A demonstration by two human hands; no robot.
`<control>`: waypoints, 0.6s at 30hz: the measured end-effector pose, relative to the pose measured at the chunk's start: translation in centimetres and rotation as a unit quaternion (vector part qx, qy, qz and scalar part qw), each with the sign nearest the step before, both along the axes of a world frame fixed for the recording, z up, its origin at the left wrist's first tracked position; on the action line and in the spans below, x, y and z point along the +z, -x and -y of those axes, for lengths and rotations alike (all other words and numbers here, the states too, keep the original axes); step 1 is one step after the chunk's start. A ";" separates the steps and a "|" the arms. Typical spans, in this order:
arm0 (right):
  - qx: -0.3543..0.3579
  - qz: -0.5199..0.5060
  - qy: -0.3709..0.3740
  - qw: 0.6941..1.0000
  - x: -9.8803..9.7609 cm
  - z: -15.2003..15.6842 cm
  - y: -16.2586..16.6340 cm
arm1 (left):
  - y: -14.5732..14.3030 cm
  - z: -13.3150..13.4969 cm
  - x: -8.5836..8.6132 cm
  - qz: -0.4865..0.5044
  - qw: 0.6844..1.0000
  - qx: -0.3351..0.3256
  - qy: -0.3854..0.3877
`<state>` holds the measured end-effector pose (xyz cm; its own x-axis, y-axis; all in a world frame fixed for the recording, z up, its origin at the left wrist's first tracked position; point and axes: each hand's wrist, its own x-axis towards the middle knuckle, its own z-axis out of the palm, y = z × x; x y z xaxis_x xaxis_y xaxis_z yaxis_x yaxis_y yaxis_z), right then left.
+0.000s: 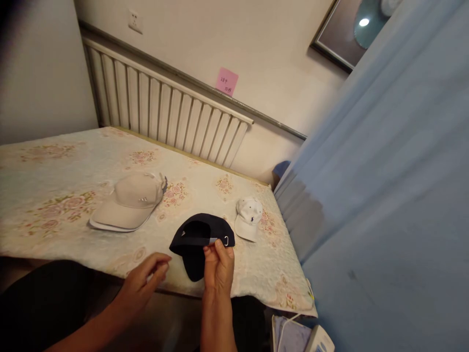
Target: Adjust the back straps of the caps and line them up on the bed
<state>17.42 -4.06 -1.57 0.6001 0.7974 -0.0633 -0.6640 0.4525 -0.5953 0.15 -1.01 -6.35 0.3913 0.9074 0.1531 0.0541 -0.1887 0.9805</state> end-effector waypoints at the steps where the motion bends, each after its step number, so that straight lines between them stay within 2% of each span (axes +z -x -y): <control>1: -0.002 -0.004 0.001 1.000 0.0 0.0 0.0 | -0.1 0.3 0.1 0.023 0.995 -0.075 0.067; 3: -0.006 -0.011 0.004 1.000 0.1 0.1 0.2 | -0.8 0.6 0.2 0.113 0.952 -0.194 0.208; 5: 0.000 -0.011 0.002 1.000 0.1 0.2 0.3 | -1.7 0.2 0.4 0.232 0.884 -0.259 0.313; 8: 0.014 0.003 -0.006 1.000 0.1 0.4 0.4 | -3.2 -0.9 1.2 0.378 0.783 -0.287 0.401; 10: 0.015 0.007 -0.005 1.000 0.0 0.6 0.4 | -4.0 -1.7 2.1 0.446 0.737 -0.262 0.435; 13: 0.010 0.008 0.005 1.000 -0.1 0.7 0.3 | -4.8 -2.6 4.0 0.498 0.708 -0.215 0.452; 18: 0.015 0.007 0.010 1.000 -0.2 0.7 0.5 | -5.1 -3.9 6.9 0.540 0.710 -0.134 0.432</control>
<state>16.94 -4.75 -1.80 0.5763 0.8142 -0.0710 -0.6692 0.4202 -0.6128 5.22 2.86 0.53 0.6453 0.7603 -0.0739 -0.7415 0.6467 0.1788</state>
